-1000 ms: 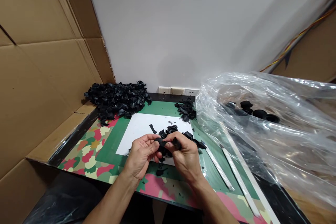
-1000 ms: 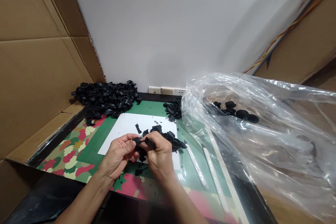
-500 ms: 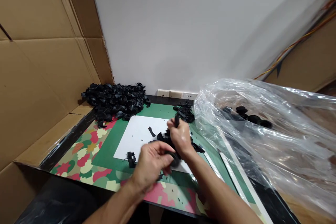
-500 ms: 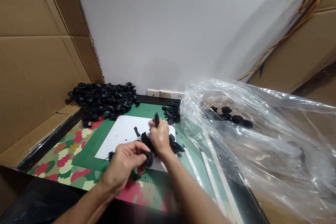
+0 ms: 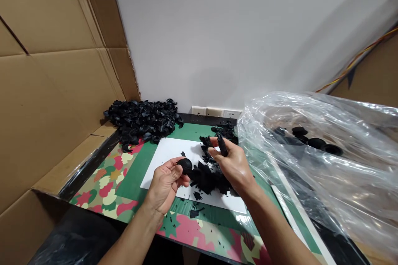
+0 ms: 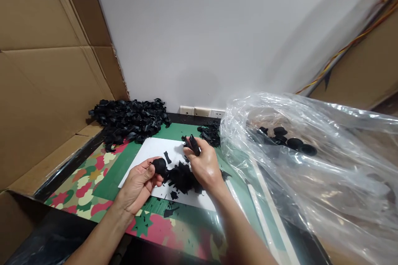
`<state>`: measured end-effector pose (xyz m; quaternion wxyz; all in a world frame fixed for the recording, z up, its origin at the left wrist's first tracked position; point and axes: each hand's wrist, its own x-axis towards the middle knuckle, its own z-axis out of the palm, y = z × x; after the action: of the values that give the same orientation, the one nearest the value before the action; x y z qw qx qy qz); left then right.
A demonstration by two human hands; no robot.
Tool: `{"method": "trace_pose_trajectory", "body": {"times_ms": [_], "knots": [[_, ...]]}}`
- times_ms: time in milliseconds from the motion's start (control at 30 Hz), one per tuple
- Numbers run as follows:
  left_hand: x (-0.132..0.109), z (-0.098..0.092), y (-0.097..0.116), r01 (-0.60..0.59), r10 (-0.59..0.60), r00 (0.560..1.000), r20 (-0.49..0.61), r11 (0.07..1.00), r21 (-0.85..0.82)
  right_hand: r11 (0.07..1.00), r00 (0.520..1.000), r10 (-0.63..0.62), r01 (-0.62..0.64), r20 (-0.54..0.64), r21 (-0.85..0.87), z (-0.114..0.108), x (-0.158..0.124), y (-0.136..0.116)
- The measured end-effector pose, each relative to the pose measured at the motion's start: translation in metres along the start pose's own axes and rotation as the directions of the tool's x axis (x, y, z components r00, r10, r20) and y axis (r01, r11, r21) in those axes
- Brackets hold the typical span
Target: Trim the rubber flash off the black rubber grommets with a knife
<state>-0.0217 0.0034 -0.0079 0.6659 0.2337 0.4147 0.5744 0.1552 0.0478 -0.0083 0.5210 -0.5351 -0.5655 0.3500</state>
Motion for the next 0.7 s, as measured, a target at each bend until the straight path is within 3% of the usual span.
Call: {"method": "trace_pose_trajectory", "body": {"times_ms": [133,267,333,467,500,600,700], "knots": [[0.0,0.0,-0.003,-0.034,0.035,0.999,-0.02,0.999,0.03,0.993,0.994,-0.092,0.088,-0.061,-0.073,0.002,-0.019,-0.013],[0.002,0.0,-0.006,-0.035,0.036,0.999,-0.003,0.999,0.042,0.965,0.97,-0.214,0.229,0.12,-0.131,0.014,-0.04,-0.019],[0.003,-0.001,-0.006,-0.028,0.028,1.0,-0.005,0.999,0.03,0.95,0.957,-0.263,0.279,0.124,-0.139,0.016,-0.045,-0.018],[0.003,-0.006,-0.001,-0.006,0.006,1.0,0.005,0.998,-0.064,0.975,0.969,-0.18,0.153,-0.168,-0.16,0.003,-0.039,-0.011],[0.002,-0.007,0.001,0.005,-0.004,1.0,0.011,0.996,-0.09,0.972,0.968,-0.166,0.129,-0.188,-0.196,-0.002,-0.037,-0.008],[0.0,-0.008,0.005,0.024,-0.023,1.0,0.008,0.988,-0.152,0.934,0.981,-0.174,0.137,-0.084,-0.331,-0.009,-0.036,0.0],[-0.002,-0.006,0.005,0.038,-0.039,0.999,0.002,0.982,-0.182,0.933,0.987,-0.159,0.144,-0.018,-0.328,-0.008,-0.04,0.003]]}}
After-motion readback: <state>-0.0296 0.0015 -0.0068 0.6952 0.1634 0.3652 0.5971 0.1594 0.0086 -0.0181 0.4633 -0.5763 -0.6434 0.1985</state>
